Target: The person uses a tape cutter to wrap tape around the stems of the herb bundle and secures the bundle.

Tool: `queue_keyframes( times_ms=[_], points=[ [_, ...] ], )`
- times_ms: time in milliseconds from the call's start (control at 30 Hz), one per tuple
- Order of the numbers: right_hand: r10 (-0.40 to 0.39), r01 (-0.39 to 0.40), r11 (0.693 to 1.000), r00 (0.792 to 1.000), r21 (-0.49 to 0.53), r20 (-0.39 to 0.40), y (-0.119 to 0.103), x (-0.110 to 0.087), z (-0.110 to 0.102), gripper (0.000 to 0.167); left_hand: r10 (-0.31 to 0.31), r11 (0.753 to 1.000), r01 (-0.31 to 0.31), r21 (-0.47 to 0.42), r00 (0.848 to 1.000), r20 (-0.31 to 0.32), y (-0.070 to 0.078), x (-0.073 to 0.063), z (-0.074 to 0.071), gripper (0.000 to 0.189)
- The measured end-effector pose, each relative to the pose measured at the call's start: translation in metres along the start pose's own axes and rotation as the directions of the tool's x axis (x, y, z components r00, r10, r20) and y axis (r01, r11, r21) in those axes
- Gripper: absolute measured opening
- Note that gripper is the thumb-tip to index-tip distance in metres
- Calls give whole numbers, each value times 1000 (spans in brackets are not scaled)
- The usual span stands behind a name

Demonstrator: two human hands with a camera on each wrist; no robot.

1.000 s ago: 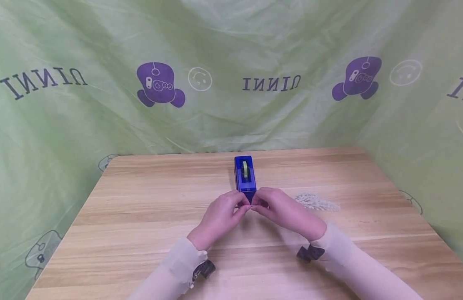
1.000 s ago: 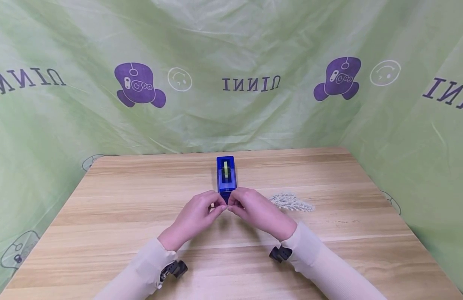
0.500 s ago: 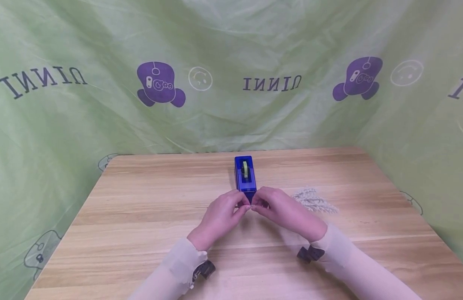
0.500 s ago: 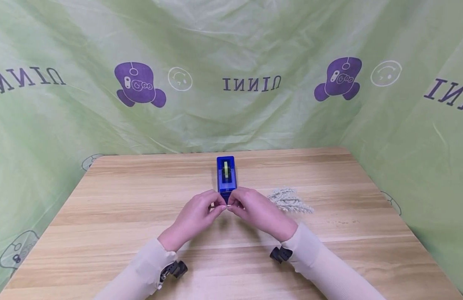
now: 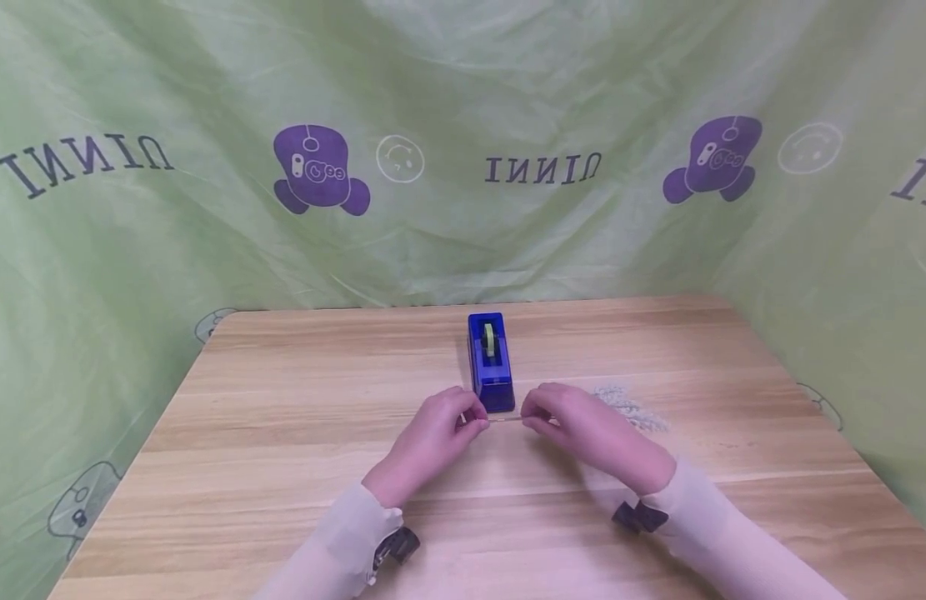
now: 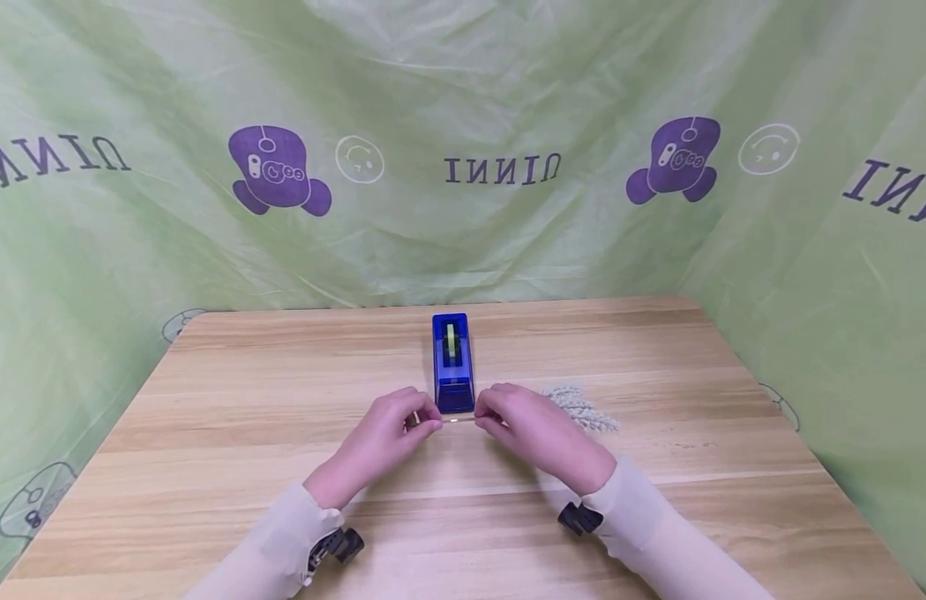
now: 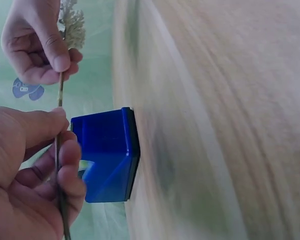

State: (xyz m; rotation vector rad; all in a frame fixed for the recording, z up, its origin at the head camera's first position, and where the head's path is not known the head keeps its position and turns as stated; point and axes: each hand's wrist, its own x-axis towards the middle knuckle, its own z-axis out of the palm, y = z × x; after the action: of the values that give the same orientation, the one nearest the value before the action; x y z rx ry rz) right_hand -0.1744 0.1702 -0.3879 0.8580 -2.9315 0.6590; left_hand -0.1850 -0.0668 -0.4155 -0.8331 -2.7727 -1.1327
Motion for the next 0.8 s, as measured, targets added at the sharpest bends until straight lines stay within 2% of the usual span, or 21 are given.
queue_keyframes(
  times_ms=[267, 400, 533, 800],
  points=[
    [5, -4, 1000, 998, -21, 64, 6, -3, 15, 4, -20, 1000, 21, -14, 996, 91, -12, -8, 4, 5],
    [21, -18, 999, 996, -31, 84, 8, -1, 24, 8, -33, 999, 30, 29, 991, 131, -18, -12, 10, 9],
    [27, -24, 999, 994, -31, 102, 9, -2, 34, 10, -45, 996, 34, 77, 988, 149, -21, -14, 16, 12],
    [3, 4, 996, 997, -91, 81, 8, -3, 42, 15, -59, 994, 42, 103, 984, 166, -23, -16, 19, 14]
  ],
)
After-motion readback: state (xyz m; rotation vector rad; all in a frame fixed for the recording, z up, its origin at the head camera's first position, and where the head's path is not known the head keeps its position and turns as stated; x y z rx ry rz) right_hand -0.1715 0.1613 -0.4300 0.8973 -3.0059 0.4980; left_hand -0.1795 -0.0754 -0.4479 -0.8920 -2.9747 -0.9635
